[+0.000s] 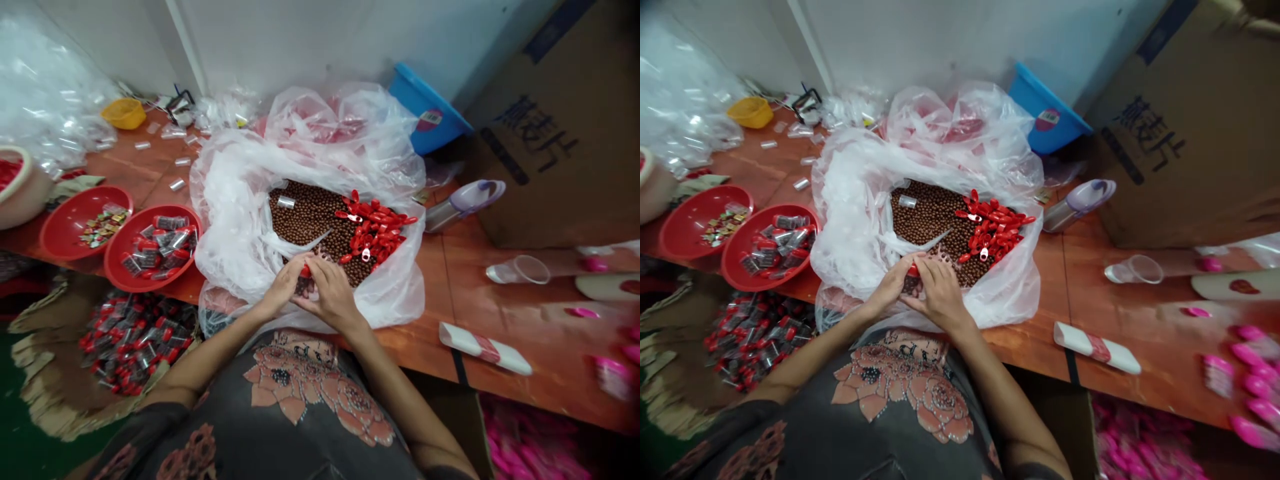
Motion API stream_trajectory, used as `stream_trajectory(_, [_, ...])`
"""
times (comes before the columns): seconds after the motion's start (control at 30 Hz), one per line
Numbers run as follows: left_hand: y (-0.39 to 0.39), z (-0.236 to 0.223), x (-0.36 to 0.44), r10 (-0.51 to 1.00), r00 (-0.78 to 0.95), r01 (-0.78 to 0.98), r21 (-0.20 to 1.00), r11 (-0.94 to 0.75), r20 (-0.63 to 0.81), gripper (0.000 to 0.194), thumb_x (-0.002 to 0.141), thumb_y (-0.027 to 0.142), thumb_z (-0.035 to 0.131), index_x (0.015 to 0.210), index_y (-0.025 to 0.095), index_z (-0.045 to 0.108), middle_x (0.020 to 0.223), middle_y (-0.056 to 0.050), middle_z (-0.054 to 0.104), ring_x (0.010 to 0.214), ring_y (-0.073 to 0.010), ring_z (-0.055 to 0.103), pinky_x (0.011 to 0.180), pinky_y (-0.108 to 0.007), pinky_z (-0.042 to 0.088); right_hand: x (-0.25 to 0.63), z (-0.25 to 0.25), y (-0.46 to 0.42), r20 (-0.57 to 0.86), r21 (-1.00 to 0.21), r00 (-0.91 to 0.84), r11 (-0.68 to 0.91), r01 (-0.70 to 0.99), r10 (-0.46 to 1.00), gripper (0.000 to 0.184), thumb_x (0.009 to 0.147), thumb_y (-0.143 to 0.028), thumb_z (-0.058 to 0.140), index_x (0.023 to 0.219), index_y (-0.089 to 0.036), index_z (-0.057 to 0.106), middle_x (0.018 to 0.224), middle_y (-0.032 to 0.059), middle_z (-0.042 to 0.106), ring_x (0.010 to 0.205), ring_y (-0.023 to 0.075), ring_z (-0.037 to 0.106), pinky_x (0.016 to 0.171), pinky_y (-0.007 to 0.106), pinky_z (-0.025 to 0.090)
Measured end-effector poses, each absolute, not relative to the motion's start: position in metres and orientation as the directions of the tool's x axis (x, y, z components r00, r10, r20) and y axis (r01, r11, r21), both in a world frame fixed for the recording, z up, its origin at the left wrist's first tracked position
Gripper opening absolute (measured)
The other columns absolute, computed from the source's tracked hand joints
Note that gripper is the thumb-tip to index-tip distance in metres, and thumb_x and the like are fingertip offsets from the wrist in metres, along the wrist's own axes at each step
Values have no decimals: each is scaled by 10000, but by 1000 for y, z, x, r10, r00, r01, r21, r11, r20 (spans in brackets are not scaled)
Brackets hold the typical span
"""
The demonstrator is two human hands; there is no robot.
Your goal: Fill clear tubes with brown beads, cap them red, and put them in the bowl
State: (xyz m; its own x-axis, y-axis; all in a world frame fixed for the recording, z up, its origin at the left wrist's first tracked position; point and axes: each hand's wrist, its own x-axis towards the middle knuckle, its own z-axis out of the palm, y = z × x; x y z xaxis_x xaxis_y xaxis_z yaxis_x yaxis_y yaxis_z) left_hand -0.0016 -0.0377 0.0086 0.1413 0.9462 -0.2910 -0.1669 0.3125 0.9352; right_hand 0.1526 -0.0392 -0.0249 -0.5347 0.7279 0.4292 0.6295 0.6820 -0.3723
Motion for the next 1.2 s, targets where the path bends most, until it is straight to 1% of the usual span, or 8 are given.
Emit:
stream_trajectory(0.1, [-33,41,-58,994,-69,-10,997,79,-79,578,916,642,452,1238,183,589,787,-34,686,568,-113,588,545,-238,499,153,-34,-37,365,-454,-553,662,597,749,1007,852,-573,634,1583,-165,74,1566,231,332,1443,348,353,1112,526,403])
stream_trajectory(0.27, [-15,81,-194,799,-542,342,937,-72,259,358,932,586,493,1082,311,667,844,-9,698,607,-145,602,544,-275,506,173,-59,-20,266,-557,-547,590,585,794,684,939,-341,579,1551,-267,281,1547,163,407,1435,304,401,1122,513,427])
stream_trajectory(0.57, [-5,59,-281,727,-627,-54,947,318,-280,689,973,644,231,973,110,666,669,-89,681,534,-164,622,526,-289,514,186,-102,-14,278,-602,-605,626,496,747,543,964,-390,515,1491,-311,415,1541,88,445,1396,295,462,1128,524,433])
stream_trajectory(0.67, [-9,53,-291,730,-643,70,931,358,-232,493,961,529,406,931,122,682,670,-68,676,570,-166,623,583,-290,526,189,-119,-14,275,-607,-584,609,510,763,518,945,-462,521,1444,-329,482,1501,76,496,1343,311,519,1084,545,476])
stream_trajectory(0.77, [-12,58,-297,716,-698,361,868,341,9,230,883,314,562,923,140,707,792,-45,704,749,-163,643,739,-277,528,190,-126,-16,253,-619,-565,580,529,785,510,940,-480,517,1419,-303,517,1456,81,545,1311,310,547,1071,539,490])
stream_trajectory(0.97, [33,81,-237,818,-439,634,773,-11,372,288,892,301,529,1069,152,702,938,-41,713,834,-144,641,782,-259,510,185,-112,-19,258,-611,-547,573,547,797,456,952,-430,524,1363,-241,578,1389,114,603,1261,281,588,1056,494,504])
stream_trajectory(1.07, [78,71,-166,949,-133,606,781,-151,287,285,899,281,516,1080,166,705,992,-49,722,813,-141,658,760,-261,523,180,-104,-19,248,-615,-541,562,553,804,436,953,-397,534,1355,-236,589,1383,121,608,1259,271,593,1052,475,508])
stream_trajectory(1.2, [135,35,-79,996,89,818,572,-59,-23,235,897,220,535,1026,173,726,1061,-85,731,990,-206,667,927,-315,488,177,-96,-20,223,-636,-504,516,574,835,424,953,-351,541,1360,-244,589,1388,119,605,1268,263,587,1060,471,500])
